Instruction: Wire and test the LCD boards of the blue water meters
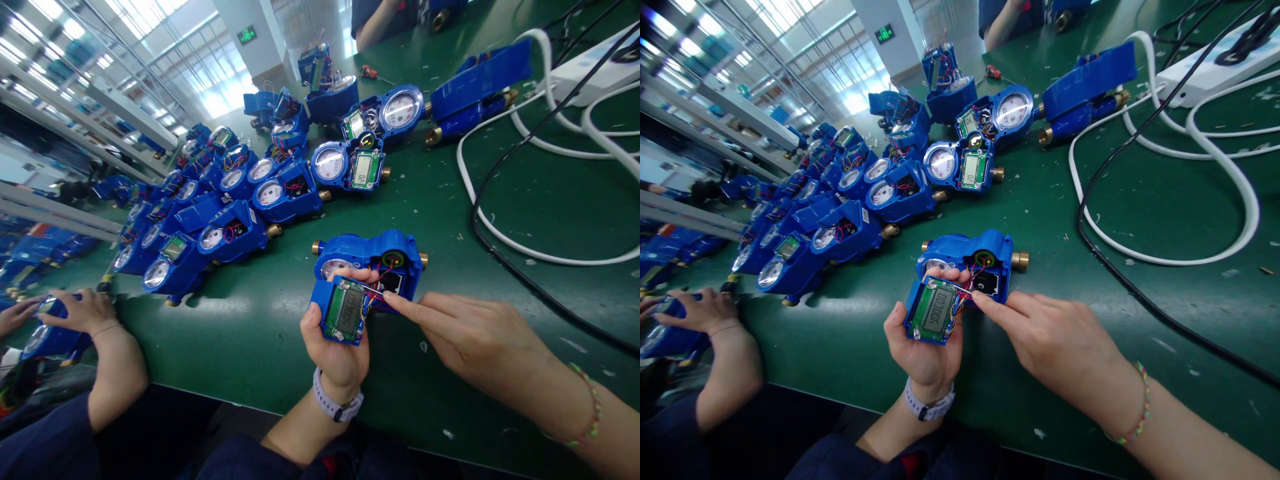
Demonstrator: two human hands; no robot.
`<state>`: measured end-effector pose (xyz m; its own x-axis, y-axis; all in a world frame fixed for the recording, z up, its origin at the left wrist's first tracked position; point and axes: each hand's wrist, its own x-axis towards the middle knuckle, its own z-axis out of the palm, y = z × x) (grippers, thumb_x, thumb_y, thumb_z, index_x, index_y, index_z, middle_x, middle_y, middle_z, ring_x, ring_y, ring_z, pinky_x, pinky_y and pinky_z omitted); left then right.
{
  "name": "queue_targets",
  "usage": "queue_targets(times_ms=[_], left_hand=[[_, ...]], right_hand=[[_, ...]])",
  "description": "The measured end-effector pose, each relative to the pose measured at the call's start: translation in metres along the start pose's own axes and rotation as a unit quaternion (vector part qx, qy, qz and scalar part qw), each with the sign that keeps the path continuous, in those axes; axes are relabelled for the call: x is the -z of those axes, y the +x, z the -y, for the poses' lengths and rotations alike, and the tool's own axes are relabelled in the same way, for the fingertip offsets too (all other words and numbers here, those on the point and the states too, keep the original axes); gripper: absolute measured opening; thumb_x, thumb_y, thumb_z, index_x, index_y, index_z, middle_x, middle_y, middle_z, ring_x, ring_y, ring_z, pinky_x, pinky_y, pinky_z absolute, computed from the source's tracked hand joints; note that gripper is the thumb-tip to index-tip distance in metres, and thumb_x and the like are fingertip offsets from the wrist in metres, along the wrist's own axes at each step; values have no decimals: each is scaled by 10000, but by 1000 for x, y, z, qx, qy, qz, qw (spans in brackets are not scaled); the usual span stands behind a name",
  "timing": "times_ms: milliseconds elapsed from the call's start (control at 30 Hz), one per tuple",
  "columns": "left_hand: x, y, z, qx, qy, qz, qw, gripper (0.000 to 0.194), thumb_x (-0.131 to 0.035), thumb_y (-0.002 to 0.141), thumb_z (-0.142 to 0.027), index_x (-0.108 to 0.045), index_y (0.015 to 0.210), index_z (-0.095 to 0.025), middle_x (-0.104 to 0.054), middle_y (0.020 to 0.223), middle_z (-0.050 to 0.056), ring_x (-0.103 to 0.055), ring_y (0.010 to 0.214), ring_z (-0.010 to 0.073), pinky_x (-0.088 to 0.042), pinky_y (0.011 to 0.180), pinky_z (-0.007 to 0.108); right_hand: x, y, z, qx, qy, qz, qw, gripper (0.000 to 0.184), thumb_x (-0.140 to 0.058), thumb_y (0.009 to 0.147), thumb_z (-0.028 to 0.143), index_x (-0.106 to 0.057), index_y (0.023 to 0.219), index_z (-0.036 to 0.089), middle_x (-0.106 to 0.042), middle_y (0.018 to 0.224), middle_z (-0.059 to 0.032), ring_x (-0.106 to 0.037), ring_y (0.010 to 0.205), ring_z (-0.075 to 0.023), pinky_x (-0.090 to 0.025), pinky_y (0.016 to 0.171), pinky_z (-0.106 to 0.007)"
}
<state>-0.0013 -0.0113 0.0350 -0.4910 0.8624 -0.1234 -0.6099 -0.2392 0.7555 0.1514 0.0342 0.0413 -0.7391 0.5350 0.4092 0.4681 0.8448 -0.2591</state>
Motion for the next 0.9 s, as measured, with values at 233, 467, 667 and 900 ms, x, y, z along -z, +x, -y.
queue_targets(times_ms=[233, 467, 667, 900], left_hand=[[-1, -2, 3, -13, 4, 1, 1000, 464, -369, 836, -543, -634, 953, -182, -675, 930, 102, -645, 980, 270, -475, 947, 411], [0, 2, -2, 10, -3, 3, 1000, 494, -359, 826, -544, -655, 944, -166, -678, 936, 109, -652, 947, 264, -484, 932, 404], [-1, 3, -3, 24, -18, 1, 1000, 469, -382, 817, -538, -655, 911, -167, -697, 901, 103, -667, 922, 266, -494, 917, 394], [-2, 3, -3, 22, -34, 14, 999, 506, -337, 857, -521, -682, 941, -160, -692, 957, 104, -651, 987, 259, -478, 949, 382]], right_hand=[[-4, -3, 17, -47, -18, -36, 998, 383, -401, 927, 46, -620, 1211, 178, -586, 688, 14, -552, 530, -142, -353, 507, -287], [-10, 1, 4, 1, -7, -46, 999, 406, -402, 900, 12, -602, 1214, 176, -635, 765, 4, -574, 592, -146, -391, 565, -280], [-14, 4, -3, 31, 11, -55, 998, 398, -389, 909, 30, -564, 1235, 177, -649, 804, -6, -601, 641, -155, -389, 572, -276], [-4, 3, -7, 43, -14, -26, 999, 447, -375, 894, 7, -549, 1261, 193, -619, 776, 14, -561, 629, -140, -340, 573, -277]])
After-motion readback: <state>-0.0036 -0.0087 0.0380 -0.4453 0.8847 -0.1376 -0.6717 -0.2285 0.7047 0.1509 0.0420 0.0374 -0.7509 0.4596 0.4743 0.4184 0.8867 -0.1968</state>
